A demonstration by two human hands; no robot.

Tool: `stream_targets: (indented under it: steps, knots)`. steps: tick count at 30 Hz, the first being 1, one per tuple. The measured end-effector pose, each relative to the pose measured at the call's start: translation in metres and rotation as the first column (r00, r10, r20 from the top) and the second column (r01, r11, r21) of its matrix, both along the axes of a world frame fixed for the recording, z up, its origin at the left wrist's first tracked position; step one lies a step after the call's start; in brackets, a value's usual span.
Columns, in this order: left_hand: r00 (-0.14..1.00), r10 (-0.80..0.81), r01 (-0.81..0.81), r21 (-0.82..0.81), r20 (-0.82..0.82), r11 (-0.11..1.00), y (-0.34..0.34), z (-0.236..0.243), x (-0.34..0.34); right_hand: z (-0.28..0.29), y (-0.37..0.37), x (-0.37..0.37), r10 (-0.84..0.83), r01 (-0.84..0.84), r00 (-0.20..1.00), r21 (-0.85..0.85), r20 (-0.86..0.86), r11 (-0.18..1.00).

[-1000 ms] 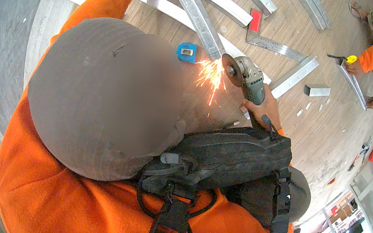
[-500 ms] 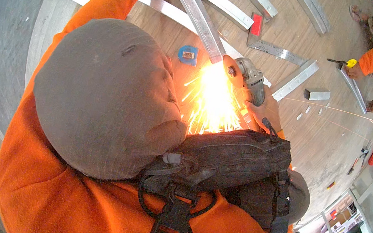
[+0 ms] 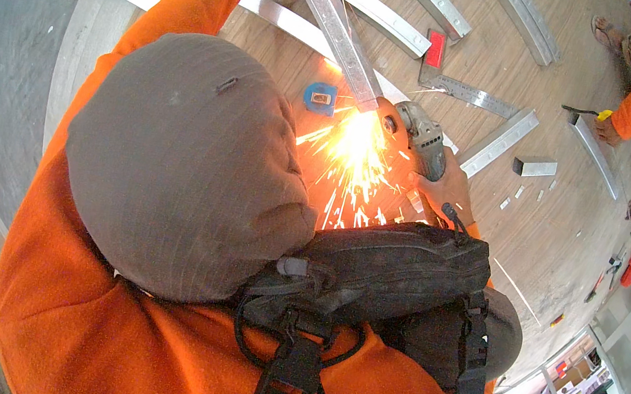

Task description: The person measures and marks a metal profile using a ruler and marker. They then use an angle grinder to cut the profile at the marked line, producing sparks. Finally, they use pliers to deburr the cut edge.

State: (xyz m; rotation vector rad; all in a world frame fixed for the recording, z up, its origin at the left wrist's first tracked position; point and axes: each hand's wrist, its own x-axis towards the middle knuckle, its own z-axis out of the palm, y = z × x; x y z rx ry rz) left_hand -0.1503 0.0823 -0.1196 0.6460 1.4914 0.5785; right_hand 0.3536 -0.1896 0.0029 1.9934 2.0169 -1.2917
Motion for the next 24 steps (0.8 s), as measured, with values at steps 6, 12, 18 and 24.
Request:
stream_targets:
  steps: [6,12,18,24]
  knots:
    - [1.000,0.014,-0.015,0.068,0.023,0.998,0.004,-0.019,-0.028,0.005,0.002,-0.005,-0.027,0.027,0.998,0.006,-0.062,1.000]
    - [0.927,0.180,-0.184,-0.022,0.330,0.983,-0.024,0.002,-0.033,0.001,-0.009,0.026,-0.136,0.153,0.981,0.119,-0.138,0.981]
    - [0.830,0.313,-0.322,-0.061,0.462,0.945,-0.042,0.031,-0.020,0.014,-0.016,0.033,-0.305,0.361,0.902,0.147,-0.306,0.921]
    - [0.741,0.423,-0.420,-0.132,0.521,0.898,-0.027,0.036,-0.013,0.014,-0.026,0.042,-0.387,0.430,0.883,0.129,-0.265,0.894]
